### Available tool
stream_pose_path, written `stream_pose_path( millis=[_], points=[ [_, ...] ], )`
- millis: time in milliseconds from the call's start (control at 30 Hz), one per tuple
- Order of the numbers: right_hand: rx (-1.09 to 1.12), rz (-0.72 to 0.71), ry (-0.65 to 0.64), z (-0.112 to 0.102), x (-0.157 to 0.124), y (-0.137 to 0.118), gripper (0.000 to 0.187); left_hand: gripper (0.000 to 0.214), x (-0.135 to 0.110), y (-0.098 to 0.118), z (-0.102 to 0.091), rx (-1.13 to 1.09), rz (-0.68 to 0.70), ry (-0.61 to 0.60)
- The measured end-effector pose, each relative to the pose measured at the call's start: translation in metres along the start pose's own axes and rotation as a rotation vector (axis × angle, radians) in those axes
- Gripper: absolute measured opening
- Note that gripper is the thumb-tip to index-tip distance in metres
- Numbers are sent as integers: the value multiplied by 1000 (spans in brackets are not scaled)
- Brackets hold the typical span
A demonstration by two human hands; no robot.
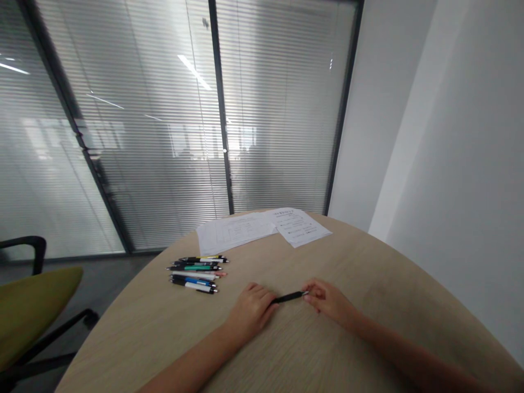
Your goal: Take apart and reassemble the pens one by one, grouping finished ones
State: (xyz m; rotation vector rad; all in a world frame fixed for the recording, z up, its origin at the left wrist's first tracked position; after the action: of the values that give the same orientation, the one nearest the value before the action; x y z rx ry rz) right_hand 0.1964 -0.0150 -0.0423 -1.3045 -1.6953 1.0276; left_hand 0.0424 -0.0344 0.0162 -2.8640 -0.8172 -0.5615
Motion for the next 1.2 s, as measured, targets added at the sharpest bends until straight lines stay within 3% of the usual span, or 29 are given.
stream_pose_path(
  millis=[133,333,467,667,800,967,1200],
  points=[
    [-84,-2,-24,0,-4,-4,19,24,0,4,0,4,33,9],
    [-275,-53,-49,1,-8,-12,38,28,0,12,-3,23,86,23],
    [-246,-25,-16,0,-6,-7,47,26,1,8,-2,-1,56,22],
    [-34,-51,-40,6,-4,-6,32,25,1,0,1,-14,-13,-11],
    [-129,-42,-62,6,-4,-7,26,27,1,2,1,-20,-6,-22],
    [-324,-50,-34,1,-7,-13,38,29,0,11,-1,16,84,9],
    [-216,-67,-15,2,-5,-9,40,25,0,4,-2,13,35,48]
  ],
)
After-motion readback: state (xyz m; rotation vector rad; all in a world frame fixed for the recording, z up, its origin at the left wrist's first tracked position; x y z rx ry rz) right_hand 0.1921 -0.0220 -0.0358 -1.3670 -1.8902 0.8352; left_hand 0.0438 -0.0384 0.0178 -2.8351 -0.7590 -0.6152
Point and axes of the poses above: each hand's wrist, its own x-axis towards the middle knuckle, its own z-axis out of the palm, y = z × x, the point moved 8 cm from there along x, towards the middle knuckle, and after that the axes turned 4 degrees about -y, right-handed, at the moved point
